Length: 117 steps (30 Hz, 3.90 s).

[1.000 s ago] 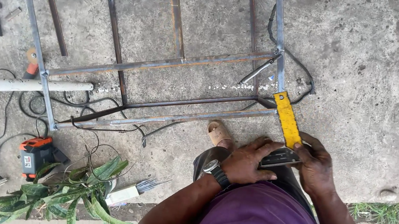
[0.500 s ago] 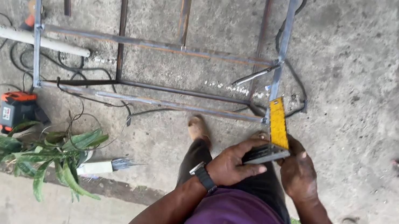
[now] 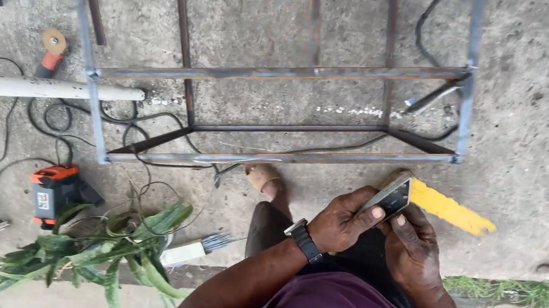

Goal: Welding and assembling a metal frame using a welder and a square.

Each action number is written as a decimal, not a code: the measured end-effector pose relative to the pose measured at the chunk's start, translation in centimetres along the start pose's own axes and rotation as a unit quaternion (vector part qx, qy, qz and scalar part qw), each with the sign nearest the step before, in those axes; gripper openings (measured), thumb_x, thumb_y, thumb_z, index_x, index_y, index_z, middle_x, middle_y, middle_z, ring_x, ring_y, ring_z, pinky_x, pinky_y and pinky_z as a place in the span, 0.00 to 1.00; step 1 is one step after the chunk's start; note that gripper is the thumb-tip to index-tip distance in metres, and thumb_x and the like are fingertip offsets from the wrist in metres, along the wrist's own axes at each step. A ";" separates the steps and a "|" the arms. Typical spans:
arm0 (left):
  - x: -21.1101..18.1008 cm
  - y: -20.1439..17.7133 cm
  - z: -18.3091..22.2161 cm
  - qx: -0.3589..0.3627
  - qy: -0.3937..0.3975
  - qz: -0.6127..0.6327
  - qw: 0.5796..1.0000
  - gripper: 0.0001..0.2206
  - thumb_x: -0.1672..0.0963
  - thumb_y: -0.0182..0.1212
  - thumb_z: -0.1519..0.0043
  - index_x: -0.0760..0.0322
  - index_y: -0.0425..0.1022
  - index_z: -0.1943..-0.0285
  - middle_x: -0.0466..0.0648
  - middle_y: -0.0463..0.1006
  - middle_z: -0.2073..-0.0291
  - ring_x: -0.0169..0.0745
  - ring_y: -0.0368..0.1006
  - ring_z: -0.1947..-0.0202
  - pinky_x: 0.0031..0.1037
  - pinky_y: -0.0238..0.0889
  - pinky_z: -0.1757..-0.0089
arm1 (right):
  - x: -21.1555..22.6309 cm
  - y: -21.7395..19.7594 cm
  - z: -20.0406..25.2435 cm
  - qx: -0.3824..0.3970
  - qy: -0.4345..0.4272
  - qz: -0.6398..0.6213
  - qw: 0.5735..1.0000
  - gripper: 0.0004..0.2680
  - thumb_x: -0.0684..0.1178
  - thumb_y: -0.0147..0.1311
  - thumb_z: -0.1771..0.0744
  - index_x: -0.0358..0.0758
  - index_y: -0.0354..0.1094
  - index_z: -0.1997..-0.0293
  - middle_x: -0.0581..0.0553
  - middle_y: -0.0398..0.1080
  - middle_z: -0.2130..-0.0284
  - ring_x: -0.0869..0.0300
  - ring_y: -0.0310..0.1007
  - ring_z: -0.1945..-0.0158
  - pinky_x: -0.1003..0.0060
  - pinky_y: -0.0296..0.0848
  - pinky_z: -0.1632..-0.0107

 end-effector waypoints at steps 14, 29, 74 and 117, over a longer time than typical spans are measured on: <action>0.7 -14.0 0.1 -0.154 -0.002 -0.031 0.988 0.09 0.56 0.62 0.31 0.64 0.76 0.44 0.50 0.81 0.61 0.34 0.75 0.67 0.30 0.72 0.62 | -5.3 -1.4 0.3 -0.225 -0.093 0.211 0.947 0.01 0.40 0.58 0.28 0.35 0.73 0.54 0.39 0.75 0.66 0.57 0.79 0.61 0.61 0.82 0.55; 2.3 -13.4 3.7 -0.138 -0.064 -0.226 0.962 0.10 0.52 0.60 0.31 0.60 0.79 0.51 0.41 0.80 0.65 0.28 0.72 0.70 0.24 0.67 0.70 | 1.8 -2.7 3.8 -0.206 0.122 0.558 0.794 0.14 0.50 0.59 0.33 0.40 0.75 0.42 0.45 0.79 0.52 0.55 0.77 0.47 0.61 0.71 0.46; 17.3 31.4 -61.0 -0.354 -0.276 0.129 0.884 0.29 0.39 0.62 0.34 0.70 0.72 0.53 0.62 0.79 0.65 0.57 0.79 0.60 0.44 0.71 0.58 | 46.8 -24.6 -51.5 0.339 -0.328 0.729 0.497 0.12 0.50 0.65 0.40 0.46 0.72 0.55 0.55 0.72 0.54 0.56 0.78 0.50 0.64 0.80 0.58; 1.3 0.9 -59.3 -0.840 -0.054 0.133 0.523 0.12 0.55 0.71 0.38 0.71 0.80 0.55 0.55 0.79 0.69 0.45 0.79 0.66 0.33 0.76 0.63 | 44.1 -14.2 -101.1 0.441 0.215 0.770 0.407 0.14 0.48 0.58 0.30 0.31 0.75 0.39 0.26 0.79 0.59 0.40 0.80 0.54 0.44 0.78 0.53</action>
Point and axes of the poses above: each hand's wrist, its own z-axis away from the middle knuckle, its own y-axis out of the palm, x = y × z, the point moved 3 cm from there along -z, towards the middle knuckle
